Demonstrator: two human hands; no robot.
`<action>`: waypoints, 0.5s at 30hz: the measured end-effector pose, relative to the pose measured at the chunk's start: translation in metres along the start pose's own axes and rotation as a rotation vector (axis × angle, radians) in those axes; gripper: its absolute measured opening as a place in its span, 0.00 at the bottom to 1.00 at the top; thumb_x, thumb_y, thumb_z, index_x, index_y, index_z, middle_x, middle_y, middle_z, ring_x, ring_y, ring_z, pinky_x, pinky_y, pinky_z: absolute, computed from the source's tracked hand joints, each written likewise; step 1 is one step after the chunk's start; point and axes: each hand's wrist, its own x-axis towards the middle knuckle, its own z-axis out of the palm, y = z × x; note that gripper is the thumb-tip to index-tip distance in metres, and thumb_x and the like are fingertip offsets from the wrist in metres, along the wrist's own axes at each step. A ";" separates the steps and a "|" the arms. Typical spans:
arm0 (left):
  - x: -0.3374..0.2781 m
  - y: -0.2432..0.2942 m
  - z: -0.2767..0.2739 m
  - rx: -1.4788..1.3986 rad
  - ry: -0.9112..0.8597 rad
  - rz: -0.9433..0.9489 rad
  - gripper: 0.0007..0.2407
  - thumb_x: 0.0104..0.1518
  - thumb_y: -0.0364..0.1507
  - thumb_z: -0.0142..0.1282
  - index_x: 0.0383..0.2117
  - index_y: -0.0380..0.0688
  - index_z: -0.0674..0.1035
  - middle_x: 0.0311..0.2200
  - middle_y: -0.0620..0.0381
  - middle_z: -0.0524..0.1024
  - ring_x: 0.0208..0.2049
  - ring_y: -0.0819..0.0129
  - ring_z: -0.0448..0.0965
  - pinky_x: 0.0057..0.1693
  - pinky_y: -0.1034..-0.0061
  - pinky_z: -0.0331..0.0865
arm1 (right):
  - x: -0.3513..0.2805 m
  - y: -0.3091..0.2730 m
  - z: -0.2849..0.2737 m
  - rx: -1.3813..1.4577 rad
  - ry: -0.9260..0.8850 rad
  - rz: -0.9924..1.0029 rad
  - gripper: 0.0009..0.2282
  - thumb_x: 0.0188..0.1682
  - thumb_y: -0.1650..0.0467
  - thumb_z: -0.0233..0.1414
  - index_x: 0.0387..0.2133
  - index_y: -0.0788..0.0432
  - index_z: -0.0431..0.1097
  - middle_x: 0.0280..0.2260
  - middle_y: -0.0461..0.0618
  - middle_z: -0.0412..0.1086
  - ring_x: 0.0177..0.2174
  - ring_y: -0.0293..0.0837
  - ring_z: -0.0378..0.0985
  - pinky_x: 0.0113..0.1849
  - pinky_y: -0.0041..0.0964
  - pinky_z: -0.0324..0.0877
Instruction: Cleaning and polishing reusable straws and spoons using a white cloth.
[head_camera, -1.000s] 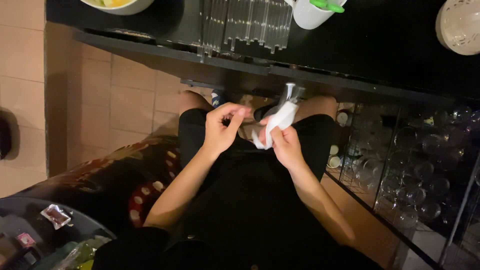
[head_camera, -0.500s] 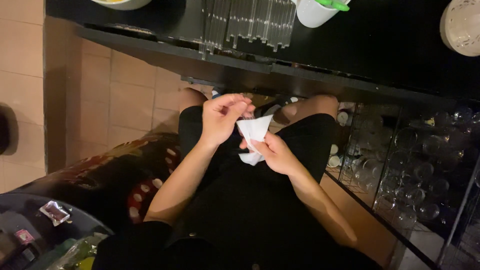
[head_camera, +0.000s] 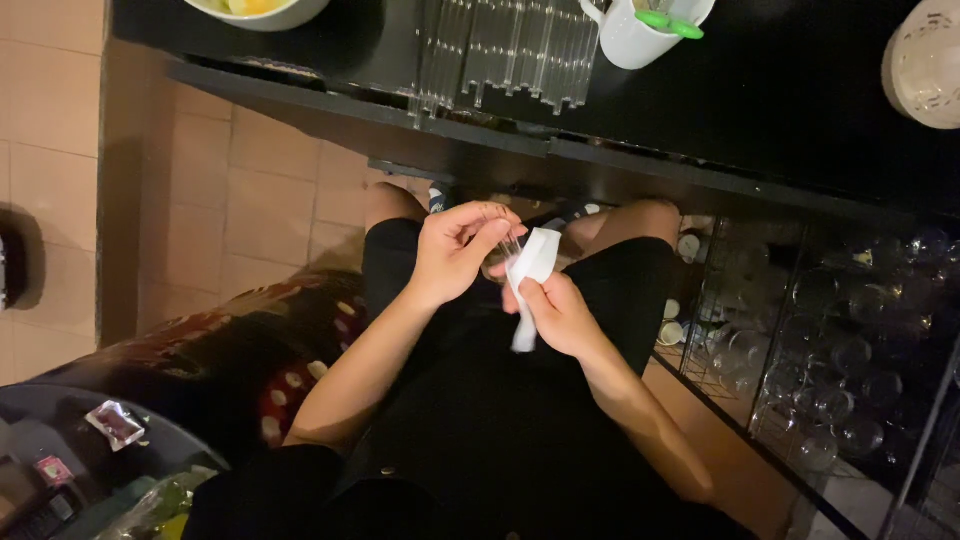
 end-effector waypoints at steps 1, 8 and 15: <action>-0.001 0.003 0.001 0.001 0.002 0.000 0.06 0.68 0.23 0.53 0.43 0.32 0.81 0.41 0.53 0.81 0.43 0.74 0.82 0.51 0.79 0.76 | -0.003 0.004 -0.002 0.000 -0.002 0.000 0.14 0.61 0.69 0.39 0.50 0.64 0.69 0.30 0.43 0.69 0.31 0.34 0.70 0.37 0.29 0.66; 0.001 0.023 0.007 0.393 -0.023 0.096 0.06 0.68 0.25 0.48 0.41 0.36 0.79 0.33 0.58 0.77 0.34 0.77 0.76 0.44 0.80 0.71 | -0.010 -0.004 -0.011 0.015 -0.061 0.105 0.15 0.61 0.66 0.39 0.45 0.63 0.71 0.23 0.38 0.59 0.23 0.33 0.59 0.29 0.29 0.59; 0.003 0.028 0.004 0.487 0.107 0.115 0.08 0.71 0.28 0.44 0.37 0.39 0.76 0.28 0.63 0.75 0.29 0.79 0.73 0.39 0.82 0.68 | -0.011 -0.006 -0.017 -0.007 -0.175 0.111 0.16 0.61 0.66 0.38 0.48 0.63 0.71 0.24 0.39 0.60 0.25 0.32 0.60 0.30 0.28 0.59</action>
